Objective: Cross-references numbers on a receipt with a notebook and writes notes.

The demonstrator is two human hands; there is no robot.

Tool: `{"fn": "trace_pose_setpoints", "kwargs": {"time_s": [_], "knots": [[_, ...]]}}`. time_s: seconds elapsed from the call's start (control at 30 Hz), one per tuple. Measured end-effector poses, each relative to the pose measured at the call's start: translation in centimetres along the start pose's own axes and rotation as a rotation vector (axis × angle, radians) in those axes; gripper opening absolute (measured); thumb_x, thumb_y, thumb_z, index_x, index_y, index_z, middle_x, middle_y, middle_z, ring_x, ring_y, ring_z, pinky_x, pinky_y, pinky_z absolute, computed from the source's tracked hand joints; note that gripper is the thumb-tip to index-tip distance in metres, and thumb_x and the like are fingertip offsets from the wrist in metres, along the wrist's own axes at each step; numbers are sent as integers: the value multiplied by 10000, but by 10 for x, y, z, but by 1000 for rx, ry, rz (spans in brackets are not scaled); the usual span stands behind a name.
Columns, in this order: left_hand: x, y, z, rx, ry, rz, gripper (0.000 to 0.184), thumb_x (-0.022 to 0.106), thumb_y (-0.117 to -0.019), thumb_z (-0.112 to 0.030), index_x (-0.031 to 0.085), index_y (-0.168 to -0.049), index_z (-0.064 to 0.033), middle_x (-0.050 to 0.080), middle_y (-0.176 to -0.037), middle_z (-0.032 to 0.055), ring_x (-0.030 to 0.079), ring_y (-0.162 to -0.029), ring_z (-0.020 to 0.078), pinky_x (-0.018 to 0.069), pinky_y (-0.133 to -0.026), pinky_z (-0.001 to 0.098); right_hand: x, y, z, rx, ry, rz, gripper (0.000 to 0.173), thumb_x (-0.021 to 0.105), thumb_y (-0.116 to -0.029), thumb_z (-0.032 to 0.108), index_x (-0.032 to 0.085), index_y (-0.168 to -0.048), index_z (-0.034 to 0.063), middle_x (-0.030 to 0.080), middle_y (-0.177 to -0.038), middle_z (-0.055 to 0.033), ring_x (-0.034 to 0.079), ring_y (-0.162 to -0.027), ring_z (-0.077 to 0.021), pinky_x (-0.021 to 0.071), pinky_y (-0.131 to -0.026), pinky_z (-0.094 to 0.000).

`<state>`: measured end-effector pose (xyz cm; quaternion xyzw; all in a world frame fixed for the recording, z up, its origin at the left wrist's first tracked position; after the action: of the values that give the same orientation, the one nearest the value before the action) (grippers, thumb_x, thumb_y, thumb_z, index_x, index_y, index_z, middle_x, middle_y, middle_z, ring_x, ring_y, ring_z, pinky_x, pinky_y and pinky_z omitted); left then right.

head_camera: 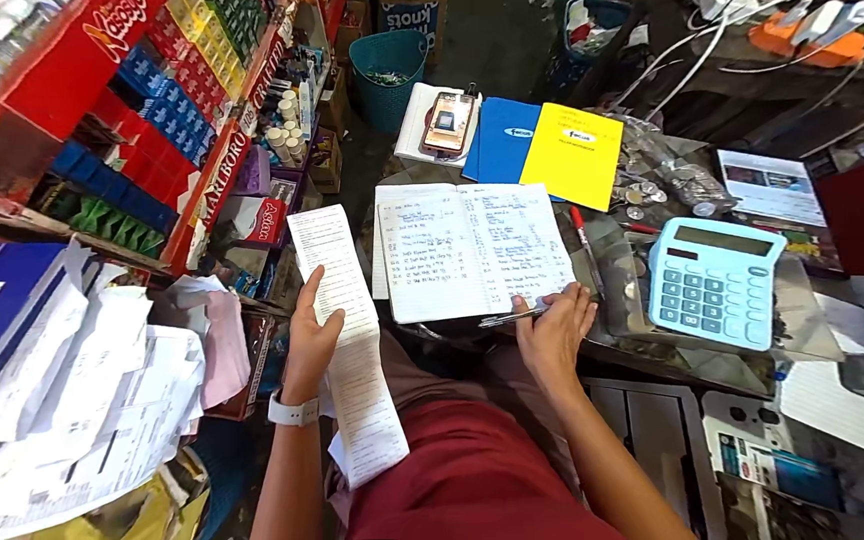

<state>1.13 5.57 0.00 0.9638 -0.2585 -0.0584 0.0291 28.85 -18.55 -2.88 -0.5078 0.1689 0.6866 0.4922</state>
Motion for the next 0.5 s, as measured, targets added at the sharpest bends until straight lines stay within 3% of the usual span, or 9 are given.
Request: {"fn": "trace_pose_setpoints", "kwargs": {"time_s": [0.1,0.5], "knots": [[2,-1,0,19,-3,10,744,565,-876,1,358,-1581,-118,450,-1564,95,640,-1178,123,570,-932,311,-1,-1,0,-10,-4,16,599,568,-1001,438,582,-1120,-149,378,-1494,-442,302,-1453,-599,144,-1232,-644],[5,-3,-2,36,23,32,744,571,-867,5,369,-1573,-113,461,-1553,91,642,-1180,136,575,-938,329,1,-5,16,-83,-57,75,548,600,-1001,379,570,-1122,-155,410,-1466,-448,333,-1446,-585,159,-1222,-657]]}}
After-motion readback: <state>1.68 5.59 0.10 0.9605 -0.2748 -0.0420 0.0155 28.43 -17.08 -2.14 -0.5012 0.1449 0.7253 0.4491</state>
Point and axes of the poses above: each hand's wrist, its own y-axis away from the middle knuckle, its own x-axis out of the palm, z = x × y, the point moved 6 cm from there along -y, towards the middle knuckle
